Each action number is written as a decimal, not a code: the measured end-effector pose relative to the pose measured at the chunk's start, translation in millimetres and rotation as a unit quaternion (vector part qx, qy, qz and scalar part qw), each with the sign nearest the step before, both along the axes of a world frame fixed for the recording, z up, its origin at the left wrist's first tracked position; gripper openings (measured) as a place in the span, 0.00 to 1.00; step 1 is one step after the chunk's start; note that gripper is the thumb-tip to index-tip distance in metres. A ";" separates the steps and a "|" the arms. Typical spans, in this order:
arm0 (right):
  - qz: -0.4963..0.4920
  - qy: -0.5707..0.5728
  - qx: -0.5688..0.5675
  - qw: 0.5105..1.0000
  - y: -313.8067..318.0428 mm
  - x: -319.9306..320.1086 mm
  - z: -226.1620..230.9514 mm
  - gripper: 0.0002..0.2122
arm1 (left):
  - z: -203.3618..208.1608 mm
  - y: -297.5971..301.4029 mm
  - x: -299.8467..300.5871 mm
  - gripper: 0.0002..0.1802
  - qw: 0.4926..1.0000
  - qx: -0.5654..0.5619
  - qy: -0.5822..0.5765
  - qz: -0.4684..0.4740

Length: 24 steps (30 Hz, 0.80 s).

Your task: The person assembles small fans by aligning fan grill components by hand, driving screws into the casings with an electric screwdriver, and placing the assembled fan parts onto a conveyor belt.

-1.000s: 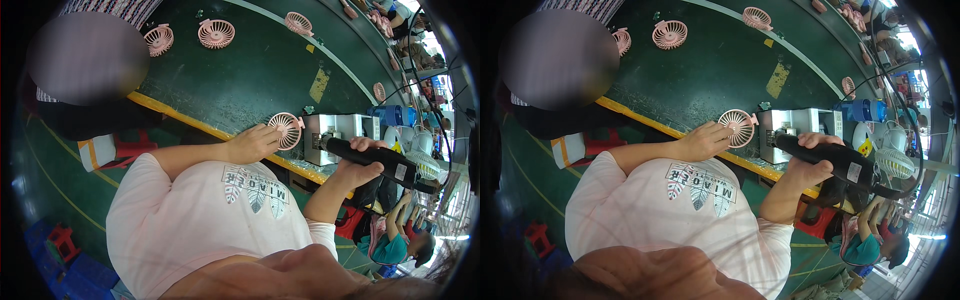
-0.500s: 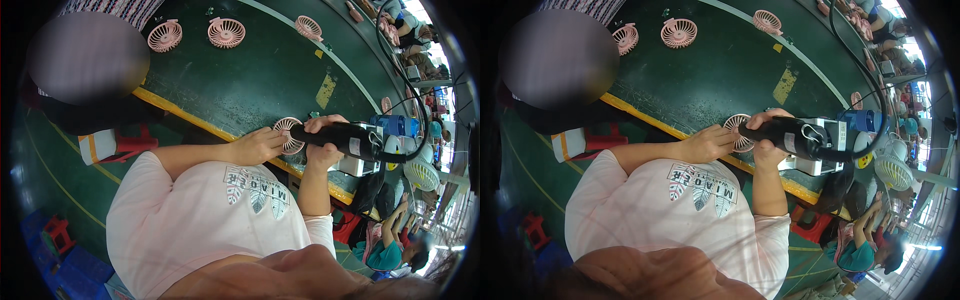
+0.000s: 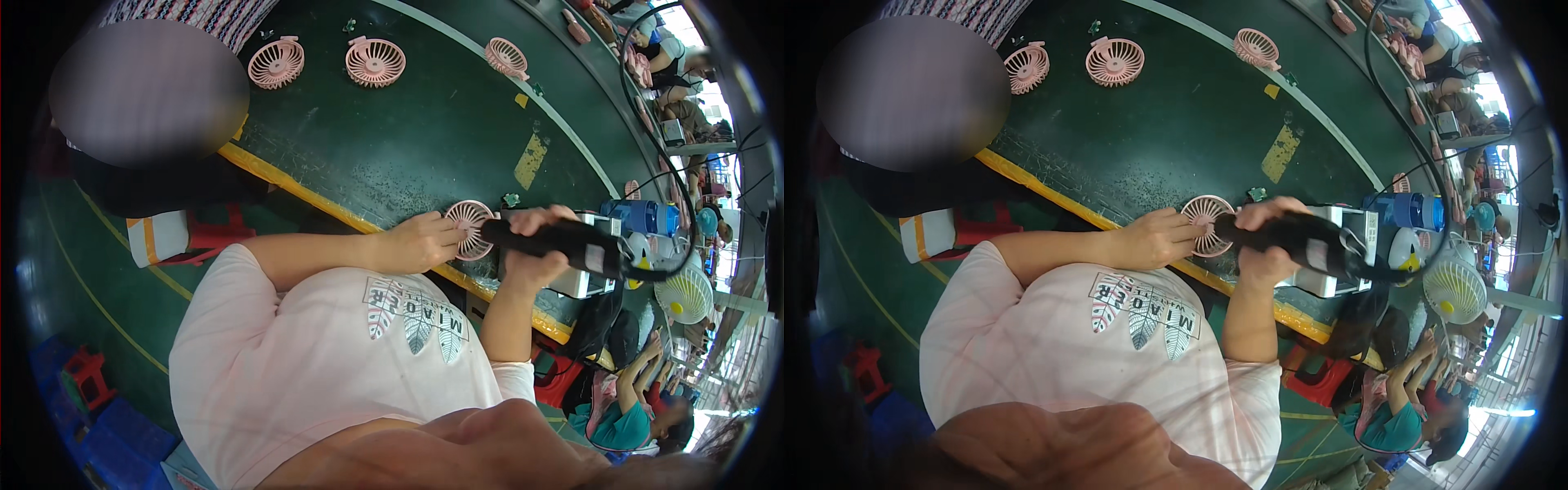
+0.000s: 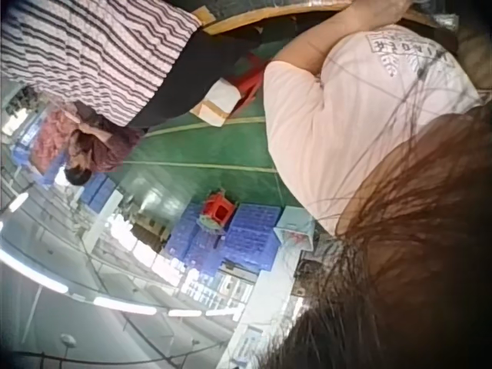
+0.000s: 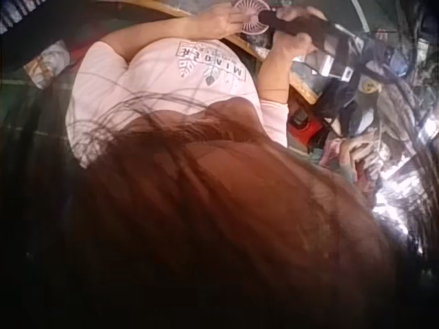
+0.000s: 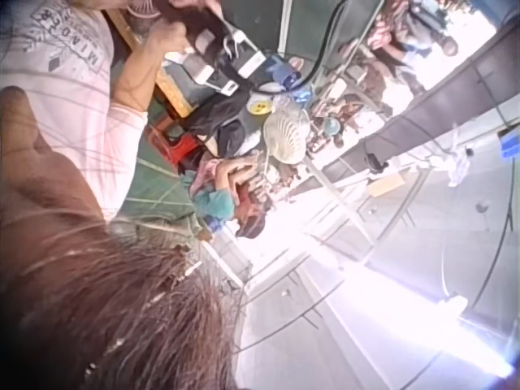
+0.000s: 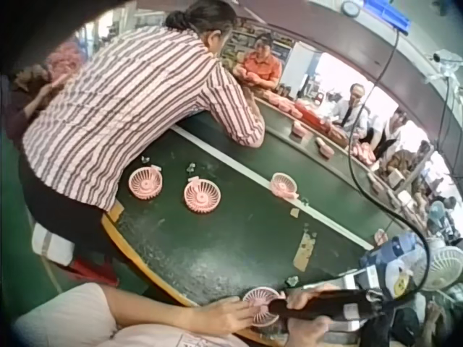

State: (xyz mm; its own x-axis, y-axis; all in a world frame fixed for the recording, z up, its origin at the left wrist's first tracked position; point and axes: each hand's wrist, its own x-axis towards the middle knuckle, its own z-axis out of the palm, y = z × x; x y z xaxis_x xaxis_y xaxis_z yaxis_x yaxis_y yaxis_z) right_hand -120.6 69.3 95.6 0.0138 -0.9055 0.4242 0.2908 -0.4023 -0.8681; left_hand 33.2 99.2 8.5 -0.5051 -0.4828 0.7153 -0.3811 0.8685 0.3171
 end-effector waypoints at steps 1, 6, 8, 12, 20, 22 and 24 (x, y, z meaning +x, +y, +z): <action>-0.018 -0.010 -0.017 1.000 3.0 -5.6 1.3 0.33 | 0.3 -4.4 0.4 0.06 0.999 0.011 -0.031 0.008; -0.075 0.033 -0.055 0.995 18.9 -7.5 4.0 0.33 | 23.9 -76.4 -1.5 0.06 0.966 0.150 -0.174 0.118; -0.053 0.045 -0.053 0.996 22.1 0.9 -2.3 0.32 | 29.0 -127.0 2.0 0.11 0.972 0.069 -0.091 0.204; -0.041 0.029 -0.046 0.998 31.5 18.2 -13.2 0.33 | 20.3 -204.2 6.0 0.17 0.920 -0.034 -0.016 0.389; 0.053 0.073 -0.037 0.995 37.9 15.1 -22.0 0.29 | -9.5 -204.7 0.3 0.14 0.905 0.099 -0.076 0.408; 0.071 0.076 -0.042 0.994 36.6 14.4 -21.9 0.29 | -5.8 -205.0 2.0 0.15 0.902 0.130 -0.086 0.403; 0.077 0.092 -0.048 0.992 38.4 12.8 -21.4 0.29 | -7.9 -204.3 1.2 0.15 0.903 0.108 -0.078 0.409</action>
State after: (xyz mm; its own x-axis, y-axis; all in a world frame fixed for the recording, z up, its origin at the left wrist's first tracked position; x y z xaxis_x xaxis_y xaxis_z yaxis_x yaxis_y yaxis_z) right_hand -107.8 107.7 74.2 0.2340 -0.8426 0.4850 0.1946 -0.4482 -0.8725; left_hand 34.4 -105.1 0.6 -0.0032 -0.8599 0.5104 -0.9215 0.2007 0.3324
